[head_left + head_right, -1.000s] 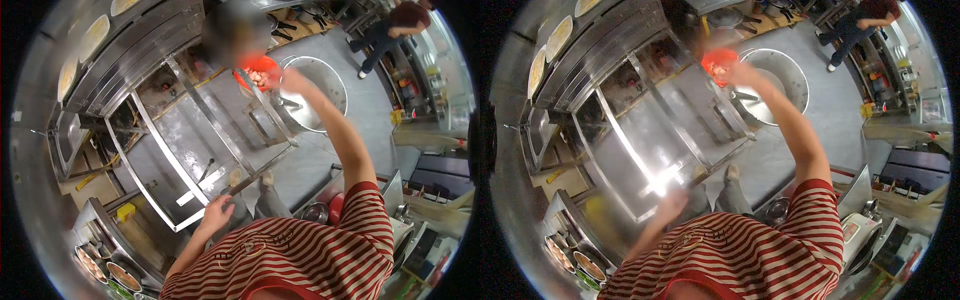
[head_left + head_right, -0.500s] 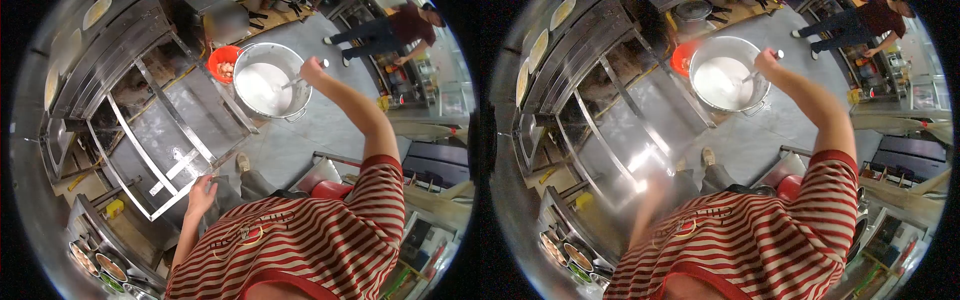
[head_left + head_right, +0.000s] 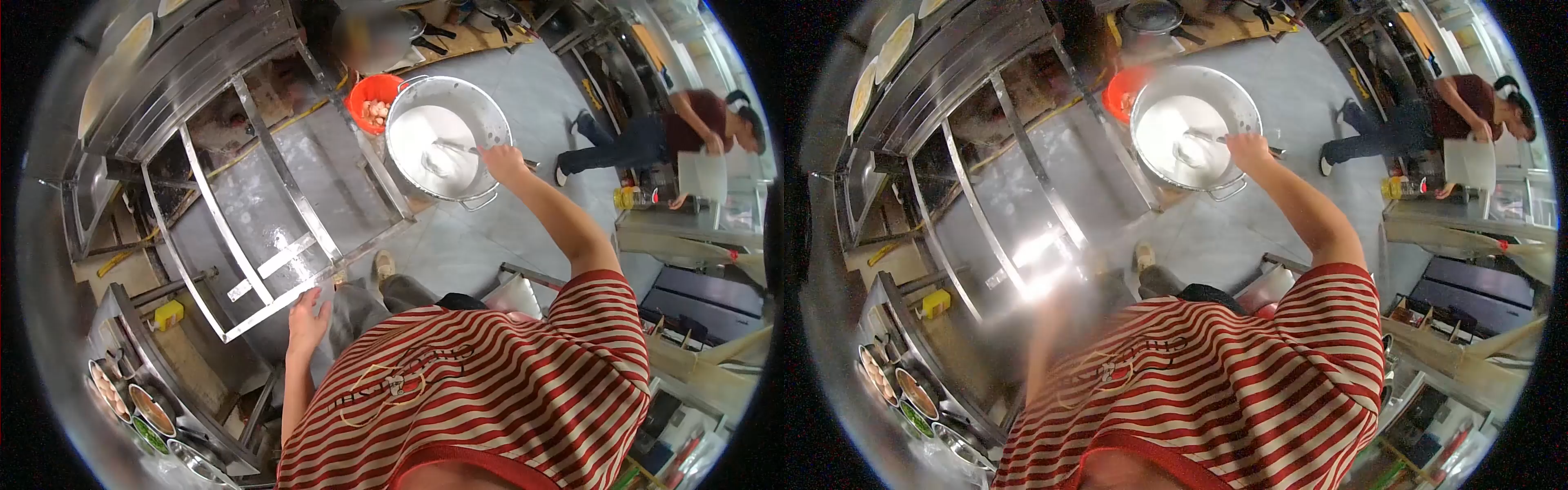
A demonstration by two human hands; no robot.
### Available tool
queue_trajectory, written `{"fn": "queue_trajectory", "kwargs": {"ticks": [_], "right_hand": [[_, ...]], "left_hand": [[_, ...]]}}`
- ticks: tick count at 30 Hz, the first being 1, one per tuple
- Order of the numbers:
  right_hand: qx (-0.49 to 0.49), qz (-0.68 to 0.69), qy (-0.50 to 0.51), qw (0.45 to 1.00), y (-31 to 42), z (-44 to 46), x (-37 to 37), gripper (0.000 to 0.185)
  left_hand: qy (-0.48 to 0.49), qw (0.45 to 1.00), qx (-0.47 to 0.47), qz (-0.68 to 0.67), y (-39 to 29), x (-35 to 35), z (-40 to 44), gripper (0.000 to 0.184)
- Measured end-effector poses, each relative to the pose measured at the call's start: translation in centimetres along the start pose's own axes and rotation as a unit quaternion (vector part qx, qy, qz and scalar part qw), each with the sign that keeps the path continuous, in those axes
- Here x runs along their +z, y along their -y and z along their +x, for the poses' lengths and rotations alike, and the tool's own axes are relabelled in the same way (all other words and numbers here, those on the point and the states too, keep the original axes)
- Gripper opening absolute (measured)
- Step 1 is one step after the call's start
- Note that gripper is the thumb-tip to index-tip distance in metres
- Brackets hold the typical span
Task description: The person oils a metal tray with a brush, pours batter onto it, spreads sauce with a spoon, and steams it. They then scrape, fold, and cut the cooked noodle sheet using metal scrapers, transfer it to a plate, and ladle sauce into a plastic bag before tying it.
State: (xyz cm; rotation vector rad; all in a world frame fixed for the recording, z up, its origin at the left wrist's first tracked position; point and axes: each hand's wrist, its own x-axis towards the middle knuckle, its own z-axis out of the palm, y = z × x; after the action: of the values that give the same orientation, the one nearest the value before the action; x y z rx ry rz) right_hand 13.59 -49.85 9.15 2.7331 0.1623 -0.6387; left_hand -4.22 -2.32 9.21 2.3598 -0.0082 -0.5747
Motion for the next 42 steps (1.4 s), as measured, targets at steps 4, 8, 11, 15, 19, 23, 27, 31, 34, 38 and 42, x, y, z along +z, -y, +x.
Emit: {"fn": "queue_trajectory", "kwargs": {"ticks": [4,8,11,15,19,23,27,31,34,38,42], "right_hand": [[0.03,-0.03,0.03,0.999,-0.1,1.8,1.7,0.029],[0.041,-0.03,0.025,0.998,-1.4,2.4,2.9,0.04],[-0.095,0.037,0.332,0.938,-3.8,2.3,1.9,0.034],[-0.073,0.223,0.373,0.898,-3.0,0.0,0.3,0.022],[-0.175,0.527,0.39,0.734,-1.7,-0.3,2.2,0.034],[-0.085,0.623,0.387,0.674,1.8,-0.7,2.8,0.028],[0.054,0.689,0.267,0.671,4.3,1.5,5.6,0.012],[0.0,0.346,0.035,0.938,4.5,1.8,6.5,0.022],[0.036,0.24,0.033,0.97,4.7,0.2,3.8,0.038],[-0.054,0.174,-0.031,0.983,3.6,1.1,6.3,0.033],[-0.187,0.086,0.18,0.962,3.2,-1.7,0.1,0.015]], "left_hand": [[-0.01,1.0,0.003,-0.011,-2.3,0.1,0.4,0.032],[-0.022,0.997,0.012,-0.072,0.4,1.6,-0.2,0.03],[-0.053,0.996,0.026,-0.066,-1.3,0.3,-0.5,0.03],[-0.053,0.996,0.051,-0.046,1.6,1.6,-0.9,0.03],[-0.075,0.995,0.027,-0.057,3.4,2.7,-0.6,0.03],[-0.035,0.996,-0.001,-0.081,3.2,2.7,0.3,0.03],[-0.029,0.997,0.011,-0.072,2.8,2.0,0.8,0.029],[-0.026,0.998,0.028,-0.057,2.5,1.1,0.7,0.03],[-0.019,0.997,0.01,-0.076,3.0,1.3,0.9,0.031],[-0.016,0.998,0.021,-0.057,2.1,0.6,0.7,0.031],[-0.034,0.997,0.058,-0.025,0.9,0.2,0.6,0.03]]}}
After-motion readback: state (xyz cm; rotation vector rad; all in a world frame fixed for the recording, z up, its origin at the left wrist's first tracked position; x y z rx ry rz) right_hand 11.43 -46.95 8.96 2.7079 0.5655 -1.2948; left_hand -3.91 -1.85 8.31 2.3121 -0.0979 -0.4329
